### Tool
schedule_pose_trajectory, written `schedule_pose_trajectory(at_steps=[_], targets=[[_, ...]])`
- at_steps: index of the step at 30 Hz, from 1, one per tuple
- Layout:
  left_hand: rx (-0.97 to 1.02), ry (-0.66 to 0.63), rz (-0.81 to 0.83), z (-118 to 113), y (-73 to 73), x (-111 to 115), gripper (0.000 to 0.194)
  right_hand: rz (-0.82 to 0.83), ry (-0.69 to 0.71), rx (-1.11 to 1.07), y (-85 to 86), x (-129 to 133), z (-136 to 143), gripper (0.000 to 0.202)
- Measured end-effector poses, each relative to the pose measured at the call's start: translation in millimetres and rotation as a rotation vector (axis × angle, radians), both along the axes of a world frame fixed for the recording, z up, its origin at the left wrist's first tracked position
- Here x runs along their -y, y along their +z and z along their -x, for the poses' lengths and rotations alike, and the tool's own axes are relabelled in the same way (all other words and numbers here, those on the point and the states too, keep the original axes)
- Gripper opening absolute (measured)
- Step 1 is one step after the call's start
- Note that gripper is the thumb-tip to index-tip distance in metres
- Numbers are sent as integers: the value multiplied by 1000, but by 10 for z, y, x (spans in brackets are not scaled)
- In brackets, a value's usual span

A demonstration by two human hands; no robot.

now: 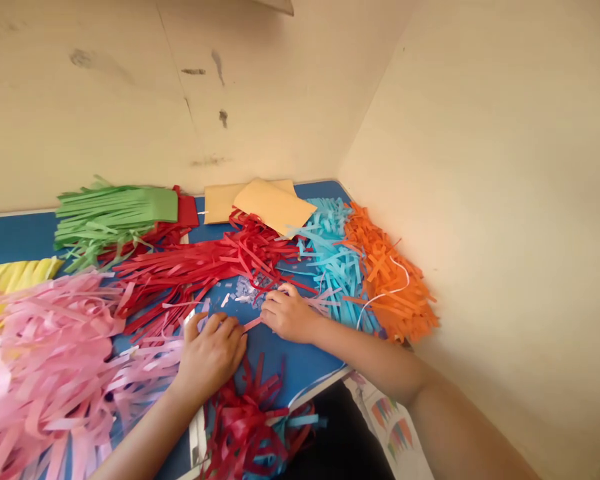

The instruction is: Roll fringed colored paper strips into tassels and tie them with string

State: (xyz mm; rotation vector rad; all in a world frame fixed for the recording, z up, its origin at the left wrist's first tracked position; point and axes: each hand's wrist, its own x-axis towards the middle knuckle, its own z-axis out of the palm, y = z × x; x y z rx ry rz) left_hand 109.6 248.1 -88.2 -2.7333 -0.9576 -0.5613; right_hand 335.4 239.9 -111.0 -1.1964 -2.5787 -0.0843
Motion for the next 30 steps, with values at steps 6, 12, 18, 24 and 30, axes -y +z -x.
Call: schedule_pose_trajectory(at_steps=[6, 12, 18, 24, 30], targets=[[51, 11, -18, -29, -54, -1, 19, 57, -106, -32, 124, 51, 122, 14], [56, -37, -13, 92, -110, 68, 26, -54, 4, -14, -22, 165, 205, 27], [262, -39, 230, 378, -346, -16, 29, 166, -161, -223, -121, 102, -117, 10], [322, 46, 357, 393, -410, -65, 37, 405, -262, -294, 36, 16, -151, 12], [231, 204, 275, 271, -338, -9, 40, 400, -362, -193, 144, 11, -31, 16]])
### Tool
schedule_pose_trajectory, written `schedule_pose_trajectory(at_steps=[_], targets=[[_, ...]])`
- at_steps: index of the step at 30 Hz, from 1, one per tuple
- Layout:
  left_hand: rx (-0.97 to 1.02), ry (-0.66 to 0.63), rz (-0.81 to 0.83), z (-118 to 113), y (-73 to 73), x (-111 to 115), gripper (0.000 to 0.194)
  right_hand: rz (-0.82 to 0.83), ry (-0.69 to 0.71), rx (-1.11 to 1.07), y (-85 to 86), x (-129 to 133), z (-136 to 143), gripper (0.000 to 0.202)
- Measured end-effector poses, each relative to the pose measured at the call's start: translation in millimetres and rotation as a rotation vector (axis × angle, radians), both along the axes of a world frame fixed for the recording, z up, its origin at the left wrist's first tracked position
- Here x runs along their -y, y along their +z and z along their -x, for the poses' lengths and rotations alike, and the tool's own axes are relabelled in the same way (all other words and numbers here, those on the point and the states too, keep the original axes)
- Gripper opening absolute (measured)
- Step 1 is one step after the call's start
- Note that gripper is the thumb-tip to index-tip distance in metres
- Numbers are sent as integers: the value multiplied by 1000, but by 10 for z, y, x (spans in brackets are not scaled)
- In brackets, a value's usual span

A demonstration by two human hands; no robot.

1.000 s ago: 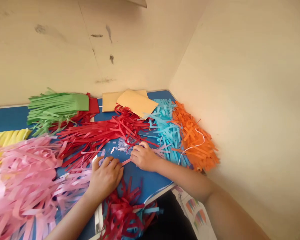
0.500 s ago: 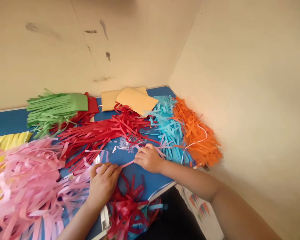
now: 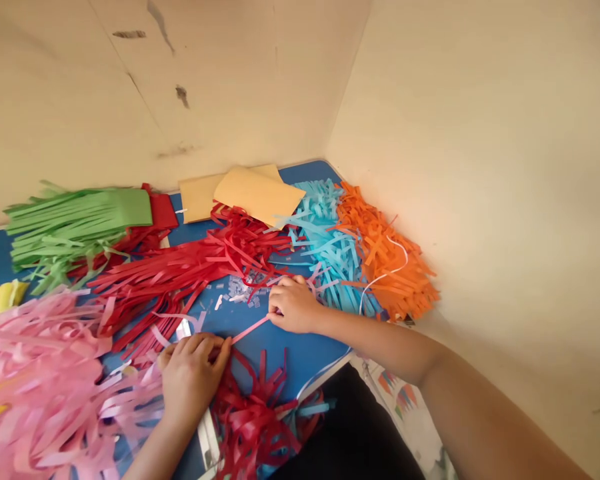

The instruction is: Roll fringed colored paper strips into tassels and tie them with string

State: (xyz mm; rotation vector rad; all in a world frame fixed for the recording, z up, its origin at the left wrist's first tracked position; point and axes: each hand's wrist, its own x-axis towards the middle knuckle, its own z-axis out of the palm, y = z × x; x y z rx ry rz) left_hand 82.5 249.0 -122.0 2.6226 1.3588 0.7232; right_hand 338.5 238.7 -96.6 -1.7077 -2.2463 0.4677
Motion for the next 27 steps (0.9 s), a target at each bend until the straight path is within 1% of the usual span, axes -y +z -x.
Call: schedule_pose_trajectory(at_steps=[4, 7, 11, 14, 16, 17, 20, 21, 23, 27], targets=[[-49, -27, -15, 34, 54, 10, 42, 35, 14, 52, 33, -22, 34, 16], [-80, -15, -26, 53, 85, 27, 40, 15, 3, 57, 31, -14, 28, 17], [-138, -15, -6, -2, 130, 27, 35, 2, -7, 68, 22, 4, 30, 17], [-195, -17, -11, -63, 201, 2, 31, -6, -10, 78, 32, 15, 50, 15], [-229, -55, -26, -84, 256, -14, 22, -80, 47, 105, 31, 39, 61, 10], [-249, -106, -41, -88, 278, -18, 19, -143, 108, 129, 25, 58, 62, 10], [-287, -309, -112, -87, 306, -11, 37, -352, 321, 228, -26, 128, 49, 22], [-283, -352, -136, -93, 302, -2, 40, -400, 368, 253, -52, 148, 39, 24], [-253, -367, -166, -131, 283, 22, 35, -470, 405, 274, -110, 164, 22, 25], [-200, -308, -205, -298, 244, 50, 22, -549, 410, 264, -200, 85, 33, 23]])
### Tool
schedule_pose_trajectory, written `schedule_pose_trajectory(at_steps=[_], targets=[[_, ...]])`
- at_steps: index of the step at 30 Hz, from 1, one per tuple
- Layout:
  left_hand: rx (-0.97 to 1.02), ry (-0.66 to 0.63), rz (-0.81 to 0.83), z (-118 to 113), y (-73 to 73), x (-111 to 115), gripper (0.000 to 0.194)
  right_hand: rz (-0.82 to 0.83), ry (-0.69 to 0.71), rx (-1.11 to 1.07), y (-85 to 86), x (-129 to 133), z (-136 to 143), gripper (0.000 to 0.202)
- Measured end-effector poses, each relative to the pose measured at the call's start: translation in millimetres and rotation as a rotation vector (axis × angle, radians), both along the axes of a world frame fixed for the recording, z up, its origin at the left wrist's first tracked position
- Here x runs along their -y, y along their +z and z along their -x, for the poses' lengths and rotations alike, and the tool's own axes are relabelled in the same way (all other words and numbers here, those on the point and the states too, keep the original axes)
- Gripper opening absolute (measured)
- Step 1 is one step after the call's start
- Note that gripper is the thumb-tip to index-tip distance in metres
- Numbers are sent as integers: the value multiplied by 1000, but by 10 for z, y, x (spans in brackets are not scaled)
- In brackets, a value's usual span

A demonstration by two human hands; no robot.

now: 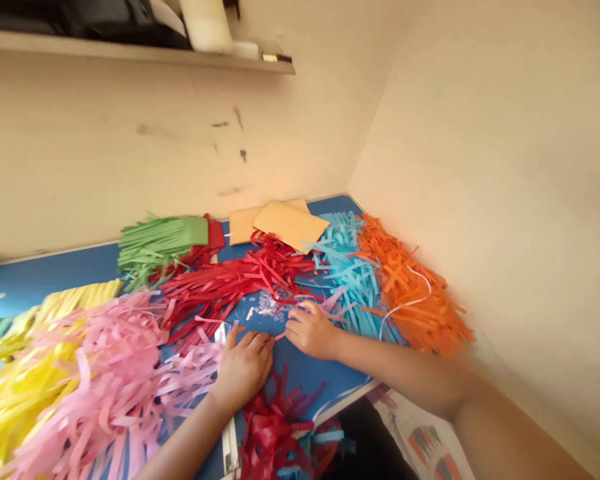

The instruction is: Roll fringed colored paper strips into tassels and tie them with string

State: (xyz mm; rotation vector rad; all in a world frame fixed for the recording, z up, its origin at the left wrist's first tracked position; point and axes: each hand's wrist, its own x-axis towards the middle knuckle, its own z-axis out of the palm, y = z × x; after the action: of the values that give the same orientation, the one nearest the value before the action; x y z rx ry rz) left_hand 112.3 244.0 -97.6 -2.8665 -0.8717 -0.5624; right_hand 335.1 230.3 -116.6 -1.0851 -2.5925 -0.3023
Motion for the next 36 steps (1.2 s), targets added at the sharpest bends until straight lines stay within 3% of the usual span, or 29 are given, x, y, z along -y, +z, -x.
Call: schedule_pose_trajectory(at_steps=[4, 9, 12, 15, 17, 21, 26, 31, 36], targets=[[79, 48, -63, -75, 49, -7, 22, 1, -25, -52, 127, -22, 96, 20], [271, 54, -78, 156, 368, 152, 27, 251, -97, -389, 647, 274, 303, 17], [371, 1, -59, 269, 614, 285, 27, 760, -84, -745, 899, 286, 407, 29], [425, 23, -82, 288, 779, 357, 27, 1359, -52, -1085, 981, 157, 450, 39], [454, 50, -82, 278, 831, 377, 24, 1551, -62, -1189, 974, 107, 469, 41], [516, 162, -39, 248, 840, 408, 13, 1620, -103, -1383, 886, 178, 585, 40], [673, 305, 199, 180, 778, 536, 18, 1570, -217, -1766, 698, 318, 785, 43], [742, 287, 308, 156, 724, 661, 17, 1479, -119, -1911, 674, 393, 905, 42], [721, 234, 240, 182, 636, 684, 13, 1405, -62, -2038, 678, 495, 1077, 40]])
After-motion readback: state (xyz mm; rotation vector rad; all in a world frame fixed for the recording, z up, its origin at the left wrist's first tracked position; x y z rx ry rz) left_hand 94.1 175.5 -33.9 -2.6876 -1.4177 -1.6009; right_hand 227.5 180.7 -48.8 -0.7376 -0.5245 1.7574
